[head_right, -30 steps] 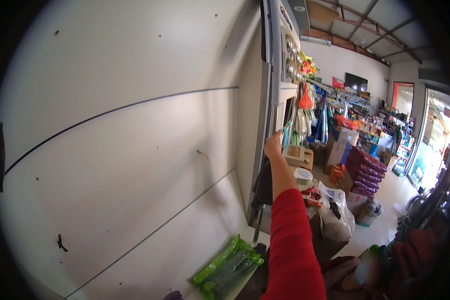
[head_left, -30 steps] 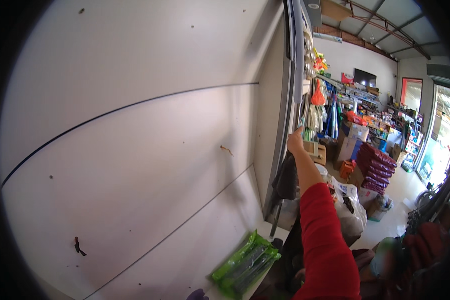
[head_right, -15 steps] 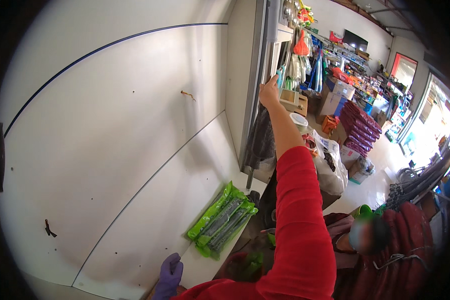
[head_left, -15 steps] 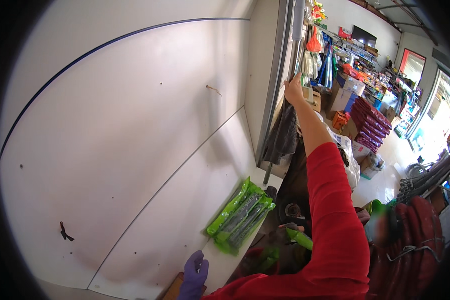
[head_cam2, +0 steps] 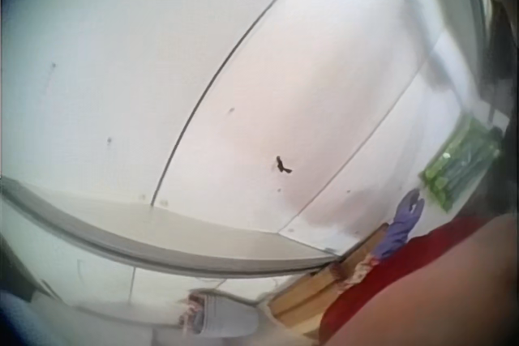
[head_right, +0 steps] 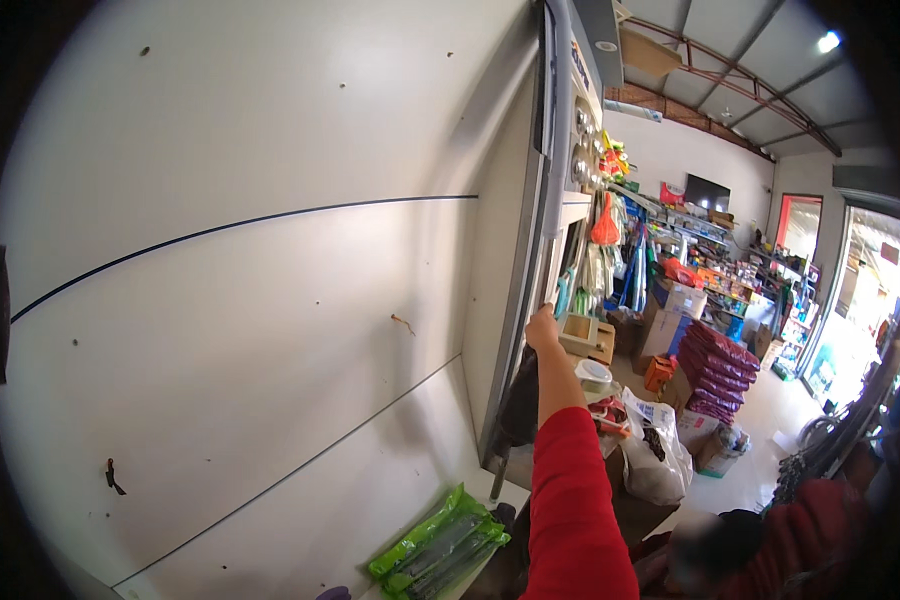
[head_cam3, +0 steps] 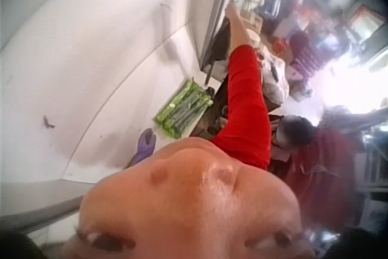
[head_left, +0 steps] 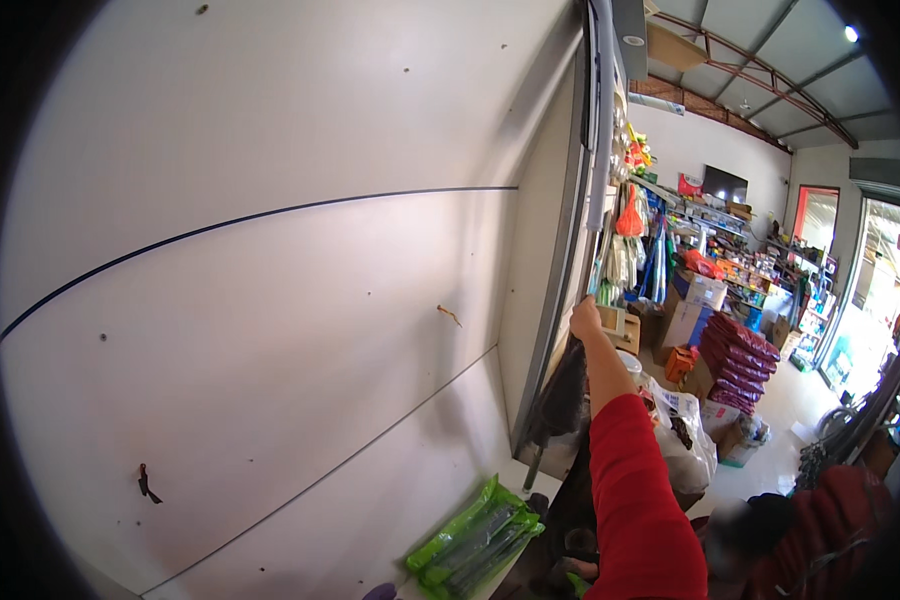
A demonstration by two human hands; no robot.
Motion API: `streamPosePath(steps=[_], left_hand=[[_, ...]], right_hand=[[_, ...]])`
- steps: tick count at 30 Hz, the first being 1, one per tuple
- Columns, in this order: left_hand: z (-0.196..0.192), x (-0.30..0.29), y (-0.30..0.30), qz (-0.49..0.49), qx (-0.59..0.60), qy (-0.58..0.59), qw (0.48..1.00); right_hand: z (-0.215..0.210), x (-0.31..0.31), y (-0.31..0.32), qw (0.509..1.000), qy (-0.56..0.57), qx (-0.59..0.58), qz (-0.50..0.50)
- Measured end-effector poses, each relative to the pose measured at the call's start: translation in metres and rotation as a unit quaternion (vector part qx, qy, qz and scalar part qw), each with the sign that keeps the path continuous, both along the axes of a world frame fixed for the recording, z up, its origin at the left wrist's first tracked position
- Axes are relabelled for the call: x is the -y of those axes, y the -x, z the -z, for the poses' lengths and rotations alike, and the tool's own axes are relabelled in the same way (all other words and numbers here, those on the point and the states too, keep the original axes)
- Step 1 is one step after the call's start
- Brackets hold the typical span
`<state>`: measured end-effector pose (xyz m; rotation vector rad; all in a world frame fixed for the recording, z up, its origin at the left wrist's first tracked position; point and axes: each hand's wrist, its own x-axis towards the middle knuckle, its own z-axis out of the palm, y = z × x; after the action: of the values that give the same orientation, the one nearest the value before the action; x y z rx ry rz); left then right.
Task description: The person attaches a grey microfiber mop pad to a mop head, securing it with both hands. They then attach the mop head to a metal handle and place the assembled mop upright against a wall. Finally, the person wipes a wooden plank with a cloth and wrings the cloth in a bucket of water.
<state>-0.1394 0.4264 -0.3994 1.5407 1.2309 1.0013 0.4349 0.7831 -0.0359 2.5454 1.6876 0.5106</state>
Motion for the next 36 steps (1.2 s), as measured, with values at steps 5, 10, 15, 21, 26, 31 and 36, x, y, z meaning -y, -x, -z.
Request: streamPosePath(steps=[5, 10, 15, 21, 26, 31, 36], left_hand=[[-0.002, 0.012, 0.008, -0.008, -0.006, 0.024, 1.0], [0.005, 0.017, 0.008, -0.021, -0.019, 0.028, 0.999], [-0.025, 0.013, -0.003, 0.014, -0.027, 0.049, 0.998], [-0.013, 0.017, 0.004, 0.003, -0.003, 0.029, 1.0], [-0.028, 0.02, 0.007, 0.014, -0.051, 0.042, 0.998], [0.005, 0.013, 0.003, -0.003, -0.055, -0.056, 0.997], [-0.054, 0.027, -0.005, -0.011, 0.011, 0.071, 0.997]], right_hand=[[0.003, -0.001, -0.011, 0.954, 0.169, 0.249, 0.007], [0.01, -0.003, -0.01, 0.961, 0.129, 0.246, -0.004], [0.012, 0.001, -0.02, 0.953, 0.119, 0.278, 0.003], [0.006, 0.006, 0.013, 0.989, -0.092, -0.112, 0.003], [0.0, 0.015, 0.006, 0.914, -0.191, -0.358, -0.006], [0.02, 0.005, 0.006, 0.865, -0.369, -0.325, -0.1], [0.019, 0.004, -0.012, 0.89, -0.346, -0.259, -0.144]])
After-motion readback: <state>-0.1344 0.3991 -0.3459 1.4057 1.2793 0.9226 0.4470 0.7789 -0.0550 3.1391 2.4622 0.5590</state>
